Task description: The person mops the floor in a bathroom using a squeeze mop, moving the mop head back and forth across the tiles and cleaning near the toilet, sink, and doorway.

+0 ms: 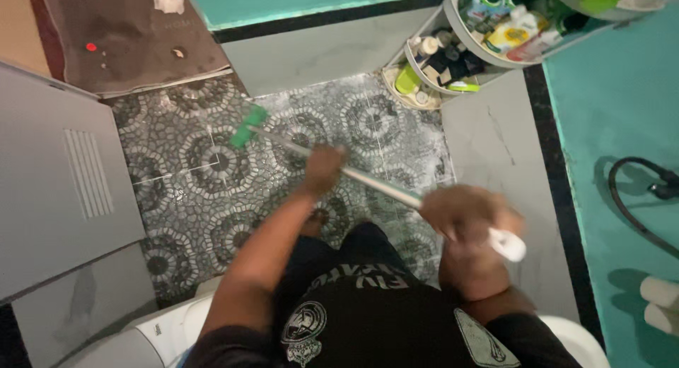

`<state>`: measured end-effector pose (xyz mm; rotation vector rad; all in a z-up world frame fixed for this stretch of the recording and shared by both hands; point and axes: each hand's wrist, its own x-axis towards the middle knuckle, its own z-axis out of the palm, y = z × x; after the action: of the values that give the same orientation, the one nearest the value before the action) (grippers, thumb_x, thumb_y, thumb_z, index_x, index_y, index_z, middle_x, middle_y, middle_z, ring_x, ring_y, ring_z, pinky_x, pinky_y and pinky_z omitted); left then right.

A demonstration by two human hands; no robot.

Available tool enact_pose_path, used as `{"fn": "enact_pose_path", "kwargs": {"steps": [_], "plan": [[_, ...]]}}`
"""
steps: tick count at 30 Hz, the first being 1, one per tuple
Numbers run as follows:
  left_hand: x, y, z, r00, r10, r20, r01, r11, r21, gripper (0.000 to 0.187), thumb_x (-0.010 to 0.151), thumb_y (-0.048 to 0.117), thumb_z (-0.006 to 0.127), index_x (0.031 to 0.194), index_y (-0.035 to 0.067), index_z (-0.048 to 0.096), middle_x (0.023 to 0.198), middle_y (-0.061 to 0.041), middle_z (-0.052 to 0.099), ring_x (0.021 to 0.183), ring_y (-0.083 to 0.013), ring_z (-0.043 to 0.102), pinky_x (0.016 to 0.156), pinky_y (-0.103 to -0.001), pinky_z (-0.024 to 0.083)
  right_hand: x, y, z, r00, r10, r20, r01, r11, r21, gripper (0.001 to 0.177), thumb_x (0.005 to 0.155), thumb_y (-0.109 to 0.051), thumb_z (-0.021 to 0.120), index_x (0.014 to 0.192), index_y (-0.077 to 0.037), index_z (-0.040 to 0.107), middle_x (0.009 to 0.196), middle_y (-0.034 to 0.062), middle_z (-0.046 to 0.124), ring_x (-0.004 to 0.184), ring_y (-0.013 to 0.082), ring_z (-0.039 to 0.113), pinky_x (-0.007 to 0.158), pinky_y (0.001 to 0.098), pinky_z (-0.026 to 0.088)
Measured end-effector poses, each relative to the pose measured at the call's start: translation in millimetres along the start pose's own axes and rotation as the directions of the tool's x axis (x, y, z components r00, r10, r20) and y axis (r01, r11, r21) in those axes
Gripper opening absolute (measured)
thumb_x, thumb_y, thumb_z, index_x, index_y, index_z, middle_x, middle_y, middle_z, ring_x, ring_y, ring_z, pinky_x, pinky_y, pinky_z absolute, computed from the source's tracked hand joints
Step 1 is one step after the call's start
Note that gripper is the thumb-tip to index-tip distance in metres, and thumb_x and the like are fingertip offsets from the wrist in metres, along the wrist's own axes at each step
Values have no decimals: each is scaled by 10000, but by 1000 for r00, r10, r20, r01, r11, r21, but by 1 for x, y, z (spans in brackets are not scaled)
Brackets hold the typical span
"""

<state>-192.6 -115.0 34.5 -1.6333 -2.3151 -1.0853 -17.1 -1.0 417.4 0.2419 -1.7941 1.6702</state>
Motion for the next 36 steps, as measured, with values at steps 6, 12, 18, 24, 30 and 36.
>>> {"fn": "enact_pose_path", "kwargs": {"steps": [6, 12, 18, 24, 30, 36], "plan": [[-16, -79, -11, 950, -233, 209, 219, 972, 89, 103, 901, 167, 591, 904, 167, 694, 820, -110, 673, 806, -343, 667, 677, -511, 507, 31, 51, 37, 969, -128, 212, 123, 992, 36, 471, 1102, -222, 473, 644, -175, 373, 507, -12, 414, 396, 178, 445, 364, 358, 436], [3, -150, -24, 479, -809, 341, 832, 294, -471, 349, 1049, 189, 559, 782, 6, 687, 748, -207, 603, 659, -330, 597, 652, -489, 467, 47, 100, 39, 869, 127, 478, 41, 945, -325, 543, 1216, -376, 291, 764, -107, 425, 689, 71, 509, 609, 274, 529, 575, 408, 440], [45, -98, 1, 929, -369, 28, 370, 927, -65, 199, 976, 139, 542, 882, 135, 718, 864, -139, 708, 871, -338, 686, 777, -481, 538, 115, 87, -32, 868, 9, 497, -42, 998, 54, 485, 1148, -375, 363, 725, -139, 382, 584, 8, 435, 472, 174, 447, 440, 361, 417], [46, -203, 7, 807, -561, 183, 481, 805, 348, 107, 918, 109, 598, 982, 83, 679, 907, -146, 684, 886, -356, 688, 777, -457, 541, 122, 185, -19, 862, 97, 498, 12, 978, -211, 534, 1124, -399, 295, 697, -130, 470, 610, 18, 447, 489, 149, 410, 438, 315, 338], [87, -140, 48, 888, -451, -91, 456, 889, 40, 165, 907, 188, 585, 927, 108, 728, 1011, -157, 675, 1052, -358, 601, 943, -498, 461, 148, 183, -79, 824, -127, 553, 3, 975, 220, 300, 1102, -284, 501, 963, -22, 453, 672, 33, 514, 525, 145, 507, 425, 319, 463], [108, -150, -7, 643, -765, 32, 745, 614, -261, 378, 973, 279, 421, 1003, 4, 678, 1001, -246, 664, 999, -407, 615, 881, -486, 475, 159, 265, -76, 584, -686, 433, -14, 525, 851, 177, 1120, -265, 431, 1169, -139, 546, 781, 74, 417, 593, 126, 580, 502, 316, 509]]}}
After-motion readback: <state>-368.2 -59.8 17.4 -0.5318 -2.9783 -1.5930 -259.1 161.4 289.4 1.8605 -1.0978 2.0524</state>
